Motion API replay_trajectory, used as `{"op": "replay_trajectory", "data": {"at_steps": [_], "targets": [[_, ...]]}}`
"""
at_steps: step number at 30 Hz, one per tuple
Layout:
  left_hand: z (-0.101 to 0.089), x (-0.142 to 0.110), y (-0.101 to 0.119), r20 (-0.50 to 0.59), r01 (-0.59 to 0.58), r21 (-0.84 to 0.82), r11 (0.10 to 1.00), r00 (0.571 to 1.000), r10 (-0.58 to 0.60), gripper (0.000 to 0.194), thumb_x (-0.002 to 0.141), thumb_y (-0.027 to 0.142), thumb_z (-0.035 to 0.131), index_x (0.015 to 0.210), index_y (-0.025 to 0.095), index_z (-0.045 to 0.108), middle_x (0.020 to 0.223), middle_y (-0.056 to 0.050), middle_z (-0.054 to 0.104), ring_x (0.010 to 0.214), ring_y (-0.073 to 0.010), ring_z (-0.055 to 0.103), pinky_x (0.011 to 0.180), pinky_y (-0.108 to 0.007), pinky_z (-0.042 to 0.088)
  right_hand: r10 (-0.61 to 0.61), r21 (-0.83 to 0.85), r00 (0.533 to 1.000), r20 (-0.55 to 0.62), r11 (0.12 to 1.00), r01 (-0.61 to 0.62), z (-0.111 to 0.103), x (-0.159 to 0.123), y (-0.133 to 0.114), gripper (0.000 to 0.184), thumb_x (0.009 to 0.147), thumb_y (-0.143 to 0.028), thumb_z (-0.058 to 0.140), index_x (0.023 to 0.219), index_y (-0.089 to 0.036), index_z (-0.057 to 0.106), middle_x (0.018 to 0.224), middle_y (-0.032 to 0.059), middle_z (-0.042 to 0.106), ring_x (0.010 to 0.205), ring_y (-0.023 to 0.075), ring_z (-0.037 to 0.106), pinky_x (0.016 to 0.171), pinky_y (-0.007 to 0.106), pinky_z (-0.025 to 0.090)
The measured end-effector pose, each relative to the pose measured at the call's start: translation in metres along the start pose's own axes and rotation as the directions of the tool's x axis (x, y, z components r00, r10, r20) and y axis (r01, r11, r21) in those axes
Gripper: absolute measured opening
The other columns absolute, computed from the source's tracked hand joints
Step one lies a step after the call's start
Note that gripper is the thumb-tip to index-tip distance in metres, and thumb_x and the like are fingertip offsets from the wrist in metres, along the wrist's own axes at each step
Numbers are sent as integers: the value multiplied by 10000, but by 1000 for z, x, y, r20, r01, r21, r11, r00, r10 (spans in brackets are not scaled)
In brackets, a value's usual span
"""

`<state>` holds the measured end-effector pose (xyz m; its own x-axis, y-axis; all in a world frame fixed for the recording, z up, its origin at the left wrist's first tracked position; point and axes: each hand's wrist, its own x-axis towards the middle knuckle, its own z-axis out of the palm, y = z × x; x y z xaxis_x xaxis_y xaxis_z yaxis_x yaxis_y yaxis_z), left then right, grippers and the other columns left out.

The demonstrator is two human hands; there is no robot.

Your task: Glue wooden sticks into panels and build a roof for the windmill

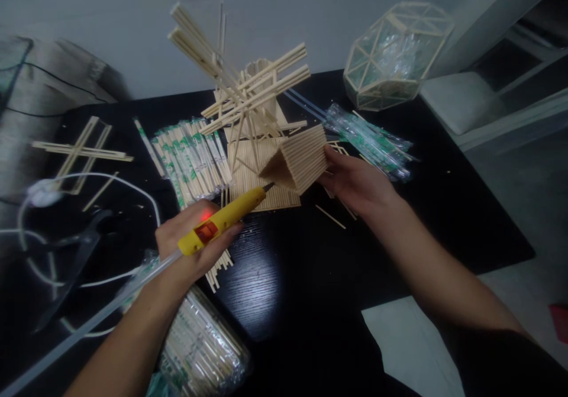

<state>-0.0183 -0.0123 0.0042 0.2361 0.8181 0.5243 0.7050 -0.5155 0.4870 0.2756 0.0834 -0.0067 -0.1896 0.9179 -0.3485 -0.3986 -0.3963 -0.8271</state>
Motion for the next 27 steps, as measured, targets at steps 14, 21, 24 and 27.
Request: {"op": "replay_trajectory", "data": {"at_steps": [14,21,24,27], "targets": [[0,-6,-1,9,-8,-45,999,1000,8,78,969,331,729,957,261,698,860,36,718,678,-122,689,591,-251,554,17,17,1000,-8,1000,-17,1,0,0,103,939,-299,760,995,-220,795,1144,41,795,1163,244,721,1111,445,617],[-2,-5,-2,51,9,-17,1000,999,-9,212,995,399,684,864,233,688,786,24,685,628,-115,658,530,-250,527,18,8,1000,-21,1000,-18,2,-1,0,79,929,-310,772,960,-239,792,1142,41,796,1161,255,731,1111,456,618],[-2,-4,-2,64,-2,1,1000,998,2,213,987,406,695,859,237,682,752,24,674,602,-117,642,527,-248,516,8,-4,1000,-12,1000,-8,2,-1,0,102,915,-332,795,968,-245,786,1142,42,794,1177,259,729,1129,466,603],[-2,-5,-4,42,-10,-8,1000,999,10,214,985,392,699,849,228,677,759,22,671,604,-118,640,527,-248,498,4,-6,1000,-11,1000,-4,2,-1,0,110,906,-334,801,961,-240,782,1144,48,794,1188,266,724,1124,471,607]]}}
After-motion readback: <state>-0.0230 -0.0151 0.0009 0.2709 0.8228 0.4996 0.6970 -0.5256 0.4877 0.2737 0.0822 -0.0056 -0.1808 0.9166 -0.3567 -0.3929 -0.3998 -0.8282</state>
